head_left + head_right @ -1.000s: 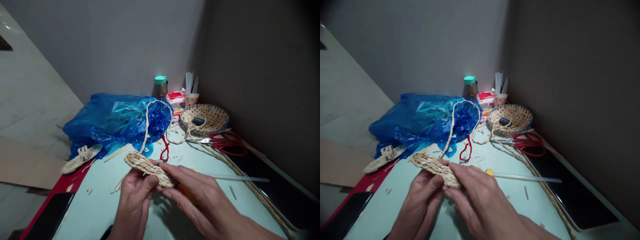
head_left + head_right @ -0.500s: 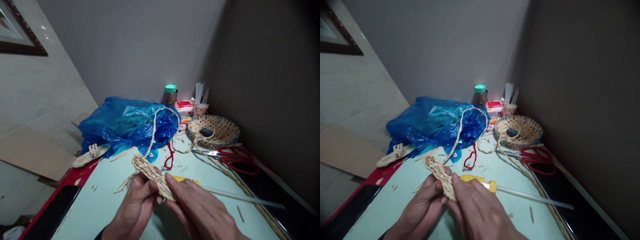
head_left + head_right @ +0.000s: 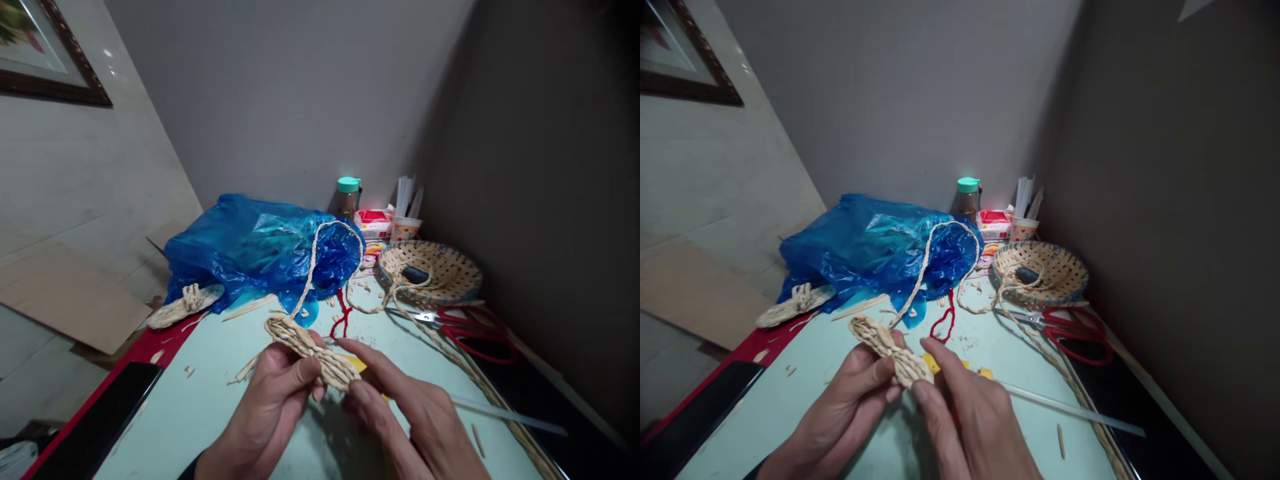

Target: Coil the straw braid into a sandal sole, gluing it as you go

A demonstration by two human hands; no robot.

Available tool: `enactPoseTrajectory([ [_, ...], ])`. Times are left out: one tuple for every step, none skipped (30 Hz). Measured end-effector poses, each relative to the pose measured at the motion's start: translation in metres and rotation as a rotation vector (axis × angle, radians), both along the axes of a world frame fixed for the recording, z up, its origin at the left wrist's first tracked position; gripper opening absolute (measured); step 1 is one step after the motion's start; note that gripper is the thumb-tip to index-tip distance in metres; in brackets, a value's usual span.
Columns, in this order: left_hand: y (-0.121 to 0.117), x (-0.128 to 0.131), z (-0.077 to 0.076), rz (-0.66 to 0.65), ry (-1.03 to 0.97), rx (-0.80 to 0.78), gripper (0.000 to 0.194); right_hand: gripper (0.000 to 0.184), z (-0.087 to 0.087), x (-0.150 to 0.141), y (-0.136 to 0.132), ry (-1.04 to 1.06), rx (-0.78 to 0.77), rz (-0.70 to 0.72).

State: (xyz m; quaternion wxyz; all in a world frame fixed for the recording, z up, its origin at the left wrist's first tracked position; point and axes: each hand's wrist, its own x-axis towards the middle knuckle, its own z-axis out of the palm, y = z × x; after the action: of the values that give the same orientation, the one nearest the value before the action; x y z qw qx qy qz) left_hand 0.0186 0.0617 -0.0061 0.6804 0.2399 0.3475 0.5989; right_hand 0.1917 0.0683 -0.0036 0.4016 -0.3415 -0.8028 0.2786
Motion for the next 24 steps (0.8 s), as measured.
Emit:
enactPoseTrajectory([
  [0.000,0.000,0.001,-0.006,0.008,0.012,0.014,0.027,0.001,-0.001,0.000,-0.016,-0.085,0.027],
  [0.000,0.000,0.001,-0.012,0.016,0.025,0.012,0.026,0.001,-0.002,0.000,-0.026,-0.147,0.051],
  [0.000,0.001,0.002,-0.018,0.025,0.036,0.010,0.026,0.001,-0.003,0.001,-0.032,-0.184,0.064],
  [-0.001,0.001,0.002,-0.023,0.033,0.044,0.009,0.027,0.001,-0.004,0.001,-0.030,-0.195,0.069],
  [-0.001,0.001,0.002,-0.026,0.043,0.050,0.007,0.029,0.001,-0.005,0.001,-0.025,-0.193,0.067],
  [-0.002,0.002,0.002,-0.022,0.052,0.054,0.007,0.030,0.000,-0.006,0.001,-0.022,-0.195,0.062],
  [-0.002,0.002,0.001,-0.014,0.060,0.055,0.007,0.032,0.000,-0.007,0.001,-0.023,-0.206,0.063],
  [-0.003,0.002,0.001,-0.008,0.070,0.052,0.008,0.034,0.000,-0.007,0.001,-0.029,-0.222,0.064],
  [-0.004,0.002,0.000,-0.002,0.082,0.047,0.008,0.035,0.001,-0.007,0.001,-0.036,-0.237,0.065],
  [-0.004,0.002,0.000,0.003,0.095,0.042,0.009,0.036,0.001,-0.007,0.001,-0.043,-0.243,0.069],
  [-0.004,0.002,-0.001,0.007,0.108,0.034,0.011,0.037,0.002,-0.007,0.001,-0.049,-0.246,0.071],
  [-0.004,0.001,-0.001,0.007,0.118,0.025,0.011,0.038,0.002,-0.007,0.001,-0.046,-0.246,0.075],
  [-0.004,0.001,-0.001,0.008,0.127,0.017,0.012,0.039,0.003,-0.007,0.001,-0.037,-0.249,0.078],
  [-0.004,0.000,-0.002,0.011,0.133,0.009,0.012,0.039,0.003,-0.007,0.001,-0.024,-0.261,0.080],
  [-0.003,0.000,-0.001,0.017,0.133,0.001,0.012,0.040,0.003,-0.007,0.001,-0.015,-0.288,0.084],
  [-0.003,0.000,-0.001,0.021,0.132,-0.010,0.014,0.041,0.002,-0.008,0.002,-0.005,-0.325,0.086],
  [-0.002,0.000,-0.001,0.026,0.129,-0.022,0.018,0.042,0.001,-0.008,0.003,0.003,-0.367,0.090],
  [-0.002,0.000,0.000,0.030,0.122,-0.036,0.023,0.043,-0.001,-0.009,0.004,0.014,-0.407,0.096],
  [-0.001,0.000,0.001,0.033,0.112,-0.046,0.029,0.044,-0.003,-0.010,0.005,0.029,-0.445,0.101],
  [-0.001,0.000,0.002,0.029,0.100,-0.049,0.030,0.045,-0.005,-0.011,0.007,0.053,-0.481,0.104],
  [-0.001,0.000,0.004,0.020,0.089,-0.043,0.026,0.045,-0.006,-0.011,0.008,0.085,-0.514,0.104],
  [-0.001,0.000,0.005,0.011,0.080,-0.032,0.021,0.046,-0.007,-0.012,0.009,0.112,-0.544,0.104],
  [-0.001,0.000,0.006,0.008,0.075,-0.024,0.019,0.047,-0.008,-0.012,0.009,0.128,-0.571,0.103],
  [-0.001,-0.001,0.007,0.013,0.075,-0.025,0.020,0.048,-0.008,-0.013,0.009,0.133,-0.595,0.106],
])
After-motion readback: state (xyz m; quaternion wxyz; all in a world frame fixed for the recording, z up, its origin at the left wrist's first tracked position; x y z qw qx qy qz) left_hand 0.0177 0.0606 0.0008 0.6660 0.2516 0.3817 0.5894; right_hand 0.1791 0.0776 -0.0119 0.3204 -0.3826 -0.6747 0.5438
